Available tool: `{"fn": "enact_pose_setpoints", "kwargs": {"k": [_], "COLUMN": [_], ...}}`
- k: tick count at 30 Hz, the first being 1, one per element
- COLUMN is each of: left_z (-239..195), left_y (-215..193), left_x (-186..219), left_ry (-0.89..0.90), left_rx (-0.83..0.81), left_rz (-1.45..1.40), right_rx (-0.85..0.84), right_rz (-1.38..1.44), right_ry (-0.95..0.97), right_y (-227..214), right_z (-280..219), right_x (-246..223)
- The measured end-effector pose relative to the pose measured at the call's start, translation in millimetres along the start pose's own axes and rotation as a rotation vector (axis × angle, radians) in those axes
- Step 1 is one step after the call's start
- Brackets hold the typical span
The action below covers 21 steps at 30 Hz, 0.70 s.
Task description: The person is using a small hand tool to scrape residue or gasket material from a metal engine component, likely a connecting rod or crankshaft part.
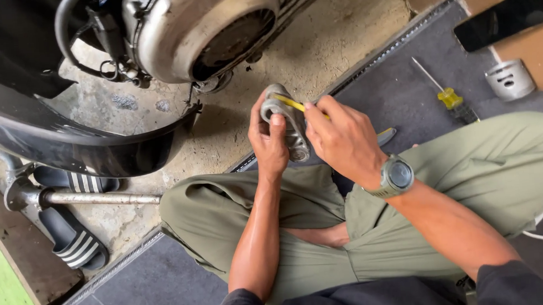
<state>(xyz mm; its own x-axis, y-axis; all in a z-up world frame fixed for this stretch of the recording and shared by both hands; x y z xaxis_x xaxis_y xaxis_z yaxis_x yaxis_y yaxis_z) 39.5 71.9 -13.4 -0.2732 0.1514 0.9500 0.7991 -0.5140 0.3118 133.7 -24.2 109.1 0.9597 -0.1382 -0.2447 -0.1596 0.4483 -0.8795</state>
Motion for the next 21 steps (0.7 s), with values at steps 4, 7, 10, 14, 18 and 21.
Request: {"fn": "enact_pose_setpoints", "kwargs": {"k": [4, 7, 10, 14, 18, 21], "left_z": [2, -5, -10, -9, -2, -4], "left_y": [-4, -5, -1, -1, 2, 1], "left_x": [3, -9, -21, -15, -2, -1], "left_ry": [0.012, -0.010, -0.038, -0.031, -0.001, -0.006], "left_rx": [0.007, 0.001, -0.022, -0.025, -0.022, -0.015], "left_rz": [0.037, 0.041, -0.011, 0.011, 0.052, 0.056], "right_rx": [-0.021, -0.030, 0.013, -0.008, 0.014, 0.009], "right_rz": [-0.018, -0.032, -0.053, -0.060, -0.092, -0.075], "right_ry": [-0.047, -0.050, 0.036, -0.033, -0.042, -0.034], "right_y": [-7, -7, -9, -2, -5, 2], "right_z": [1, 4, 3, -2, -3, -5], "right_x": [-8, -12, -7, -3, -6, -3]}}
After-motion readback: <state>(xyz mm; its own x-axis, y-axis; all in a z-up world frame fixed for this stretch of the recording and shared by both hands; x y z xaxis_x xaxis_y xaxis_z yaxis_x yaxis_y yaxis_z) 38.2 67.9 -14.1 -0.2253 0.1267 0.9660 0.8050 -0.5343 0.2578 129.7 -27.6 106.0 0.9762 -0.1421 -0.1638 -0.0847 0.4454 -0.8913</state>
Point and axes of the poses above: each hand's wrist, its own z-axis towards the middle knuckle, its own y-axis out of the palm, x = y × z, the point moved 6 cm from there along z, towards the middle knuckle, and after that the axes turned 3 degrees about -y, right-handed, at the moved point
